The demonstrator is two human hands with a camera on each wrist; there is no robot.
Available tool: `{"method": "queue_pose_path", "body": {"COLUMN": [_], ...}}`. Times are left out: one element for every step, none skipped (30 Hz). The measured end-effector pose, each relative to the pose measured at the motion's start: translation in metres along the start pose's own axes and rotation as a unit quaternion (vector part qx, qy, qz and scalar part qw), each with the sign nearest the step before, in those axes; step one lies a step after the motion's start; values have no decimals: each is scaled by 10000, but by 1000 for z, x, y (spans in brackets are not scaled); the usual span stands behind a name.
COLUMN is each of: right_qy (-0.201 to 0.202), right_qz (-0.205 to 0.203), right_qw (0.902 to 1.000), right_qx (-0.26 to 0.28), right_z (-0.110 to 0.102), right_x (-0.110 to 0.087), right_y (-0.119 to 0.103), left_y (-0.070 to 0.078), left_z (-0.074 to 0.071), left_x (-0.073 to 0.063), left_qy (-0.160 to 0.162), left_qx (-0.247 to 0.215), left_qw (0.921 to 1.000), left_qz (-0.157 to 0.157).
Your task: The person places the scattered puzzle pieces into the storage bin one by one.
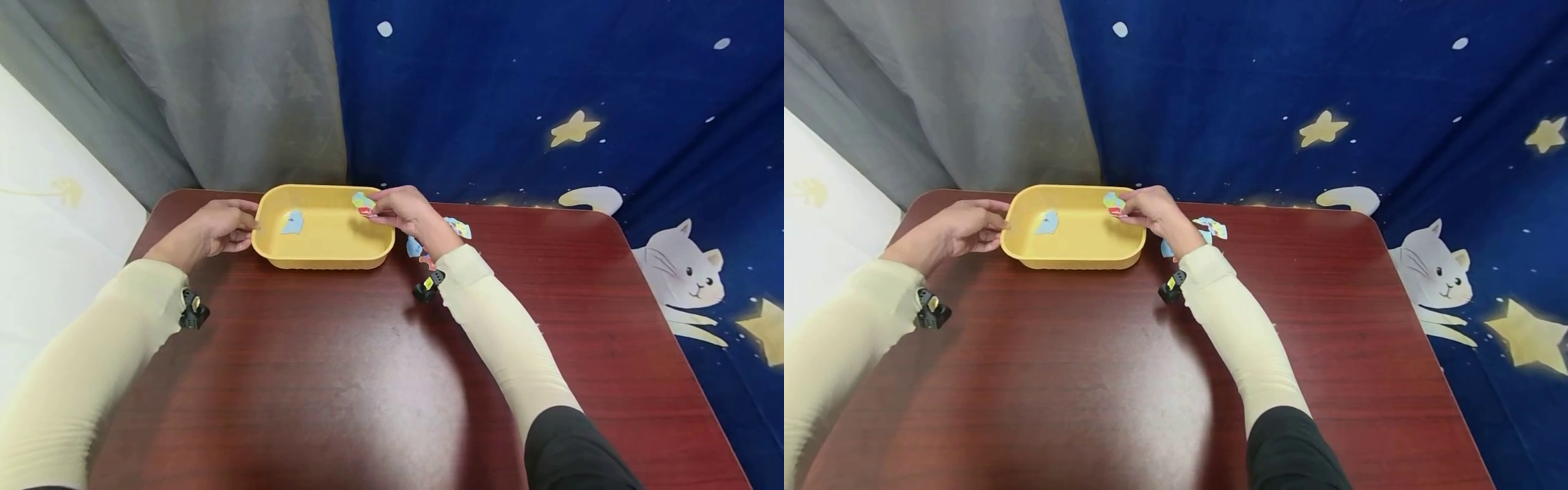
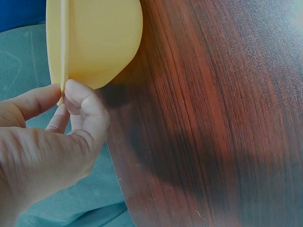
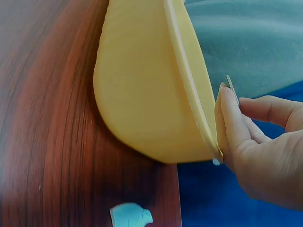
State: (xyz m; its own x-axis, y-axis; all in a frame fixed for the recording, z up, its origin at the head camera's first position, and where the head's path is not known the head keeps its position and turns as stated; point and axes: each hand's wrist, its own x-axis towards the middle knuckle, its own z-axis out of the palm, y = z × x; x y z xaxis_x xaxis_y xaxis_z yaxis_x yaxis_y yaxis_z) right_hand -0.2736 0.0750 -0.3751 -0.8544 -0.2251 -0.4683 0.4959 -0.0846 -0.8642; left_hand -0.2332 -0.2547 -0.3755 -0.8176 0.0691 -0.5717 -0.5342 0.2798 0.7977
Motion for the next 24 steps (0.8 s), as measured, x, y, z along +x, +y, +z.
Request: {"method": "queue_pose_path", "body": {"right_qy": [-2, 2, 7, 19, 25, 36, 42, 41, 40, 36, 19, 10, 1, -15, -33, -47, -71, -84, -95, -103, -105, -122, -158, -185], "right_qz": [12, 27, 47, 66, 76, 99, 127, 148, 181, 217, 237, 258, 268, 278, 295, 311, 323, 355, 400, 447, 491, 531, 567, 601], "right_qw": [10000, 10000, 10000, 9999, 9999, 9999, 9998, 9998, 9997, 9996, 9996, 9995, 9995, 9996, 9996, 9995, 9994, 9993, 9990, 9987, 9984, 9982, 9980, 9977], "right_qx": [27, 50, 64, 75, 82, 97, 118, 134, 146, 156, 161, 162, 136, 97, 40, -22, -77, -116, -175, -208, -241, -244, -242, -238], "right_z": [3, 5, 8, 10, 12, 13, 15, 17, 18, 20, 21, 23, 24, 26, 28, 30, 32, 34, 36, 38, 41, 43, 46, 48], "right_x": [1, 3, 4, 5, 7, 8, 9, 11, 12, 13, 14, 15, 16, 16, 17, 18, 19, 20, 21, 23, 24, 26, 28, 30], "right_y": [0, 0, 0, 1, 1, 1, 2, 2, 2, 2, 2, 2, 2, 2, 2, 2, 2, 3, 3, 4, 5, 6, 7, 9], "left_y": [0, 0, 0, -1, -1, 0, 0, 0, 1, 1, 1, 2, 2, 2, 2, 2, 2, 2, 2, 2, 2, 2, 1, 1], "left_z": [-1, -1, -1, -2, -2, -2, -1, -1, -1, -1, -1, -1, 0, 0, 0, 0, 0, 0, 0, 0, 0, 0, 0, 0], "left_x": [0, 0, 0, 0, 0, 1, 1, 1, 1, 1, 2, 1, 1, 2, 2, 2, 2, 2, 3, 3, 3, 3, 4, 4], "left_qy": [-4, -15, -18, -25, -35, -42, -44, -39, -24, -16, -10, -7, -9, -11, -14, -18, -24, -27, -32, -35, -37, -40, -41, -40], "left_qx": [-12, -32, -42, -46, -54, -60, -63, -60, -49, -48, -57, -70, -87, -108, -132, -151, -175, -190, -198, -199, -200, -199, -198, -196], "left_qw": [10000, 10000, 10000, 10000, 10000, 10000, 10000, 10000, 10000, 10000, 10000, 10000, 10000, 9999, 9999, 9999, 9998, 9998, 9998, 9998, 9998, 9998, 9998, 9998], "left_qz": [-6, -12, -26, -33, -36, -32, -20, -14, -13, -6, -8, -7, -2, 0, -2, -2, -3, 0, 2, 1, -1, -1, -3, -11]}}
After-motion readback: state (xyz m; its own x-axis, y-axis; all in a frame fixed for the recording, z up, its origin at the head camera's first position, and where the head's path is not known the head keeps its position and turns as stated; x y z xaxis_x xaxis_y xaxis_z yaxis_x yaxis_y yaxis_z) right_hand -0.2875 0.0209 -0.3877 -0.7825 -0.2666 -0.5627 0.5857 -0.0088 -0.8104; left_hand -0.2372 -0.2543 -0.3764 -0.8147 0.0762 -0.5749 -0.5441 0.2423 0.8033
